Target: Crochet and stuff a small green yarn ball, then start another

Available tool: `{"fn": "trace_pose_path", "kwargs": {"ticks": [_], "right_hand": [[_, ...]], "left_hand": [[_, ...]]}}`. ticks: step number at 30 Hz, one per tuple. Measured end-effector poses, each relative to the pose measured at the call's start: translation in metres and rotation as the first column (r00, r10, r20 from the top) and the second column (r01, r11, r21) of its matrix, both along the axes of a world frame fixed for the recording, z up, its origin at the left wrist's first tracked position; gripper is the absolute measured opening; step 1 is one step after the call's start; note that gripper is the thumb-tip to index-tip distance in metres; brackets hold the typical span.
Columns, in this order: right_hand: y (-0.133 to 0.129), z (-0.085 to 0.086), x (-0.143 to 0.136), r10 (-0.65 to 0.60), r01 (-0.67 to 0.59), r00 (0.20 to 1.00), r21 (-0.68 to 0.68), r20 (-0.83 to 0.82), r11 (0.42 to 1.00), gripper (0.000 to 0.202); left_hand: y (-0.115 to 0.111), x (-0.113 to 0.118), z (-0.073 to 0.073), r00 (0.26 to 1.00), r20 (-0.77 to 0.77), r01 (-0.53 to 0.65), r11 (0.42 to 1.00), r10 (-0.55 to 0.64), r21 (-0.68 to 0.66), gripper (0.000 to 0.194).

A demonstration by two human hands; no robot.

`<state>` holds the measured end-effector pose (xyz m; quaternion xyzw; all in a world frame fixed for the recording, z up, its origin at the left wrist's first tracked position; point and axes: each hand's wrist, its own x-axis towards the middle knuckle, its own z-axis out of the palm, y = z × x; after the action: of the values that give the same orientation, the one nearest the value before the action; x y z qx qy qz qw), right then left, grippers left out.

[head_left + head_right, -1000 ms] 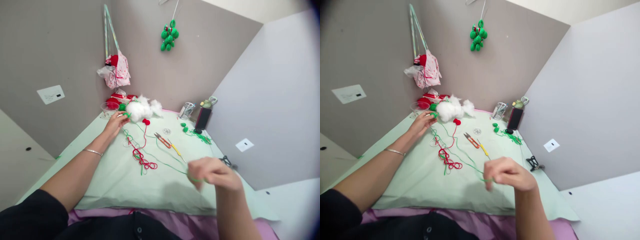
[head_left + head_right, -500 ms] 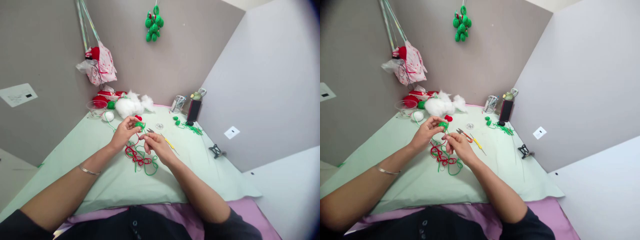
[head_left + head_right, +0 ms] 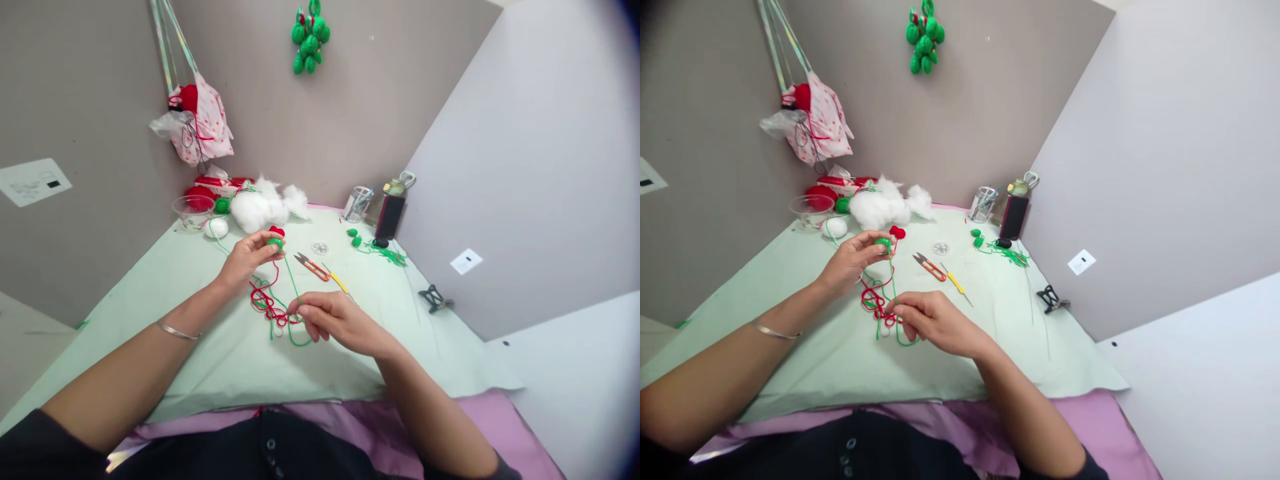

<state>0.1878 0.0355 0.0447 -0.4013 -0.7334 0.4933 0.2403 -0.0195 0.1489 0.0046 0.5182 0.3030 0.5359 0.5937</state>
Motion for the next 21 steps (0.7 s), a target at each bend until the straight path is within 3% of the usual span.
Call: {"fn": "trace_pose_path", "kwargs": {"ticks": [2, 4, 5, 7, 8, 9, 14, 19, 21], "right_hand": [[0.004, 0.005, 0.013, 0.078, -0.078, 0.993, -0.002, 0.089, 0.997, 0.042], [0.014, 0.004, 0.027, -0.062, 0.044, 0.970, 0.080, 0.234, 0.996, 0.044], [0.022, 0.001, 0.034, -0.237, 0.180, 0.906, 0.189, 0.351, 0.965, 0.042], [0.038, -0.010, 0.047, -0.531, 0.323, 0.594, 0.425, 0.604, 0.846, 0.033], [0.046, -0.017, 0.053, -0.571, 0.354, 0.519, 0.449, 0.636, 0.821, 0.031], [0.053, -0.024, 0.058, -0.572, 0.364, 0.497, 0.441, 0.653, 0.820, 0.031], [0.074, -0.047, 0.077, -0.497, 0.367, 0.587, 0.337, 0.639, 0.867, 0.028], [0.062, -0.035, 0.076, -0.548, 0.452, 0.694, 0.309, 0.467, 0.836, 0.010], [0.048, -0.026, 0.070, -0.576, 0.505, 0.756, 0.282, 0.312, 0.816, 0.017]], "left_hand": [[-0.002, 0.000, 0.002, 1.000, 0.002, 0.010, 1.000, -0.010, -0.014, 0.028], [-0.005, 0.001, 0.005, 1.000, 0.002, 0.031, 0.999, -0.031, -0.028, 0.028], [-0.006, 0.001, 0.007, 0.999, 0.001, 0.047, 0.998, -0.047, -0.034, 0.028], [-0.010, 0.002, 0.010, 0.997, 0.002, 0.079, 0.996, -0.079, -0.047, 0.028], [-0.011, 0.002, 0.011, 0.996, 0.005, 0.094, 0.994, -0.094, -0.055, 0.027], [-0.013, 0.003, 0.012, 0.994, 0.009, 0.107, 0.992, -0.106, -0.064, 0.026], [-0.015, 0.005, 0.010, 0.985, 0.032, 0.172, 0.976, -0.170, -0.131, 0.019], [-0.022, 0.015, 0.004, 0.955, 0.061, 0.295, 0.927, -0.289, -0.231, 0.014], [-0.028, 0.019, 0.002, 0.935, 0.077, 0.353, 0.896, -0.346, -0.267, 0.015]]}}
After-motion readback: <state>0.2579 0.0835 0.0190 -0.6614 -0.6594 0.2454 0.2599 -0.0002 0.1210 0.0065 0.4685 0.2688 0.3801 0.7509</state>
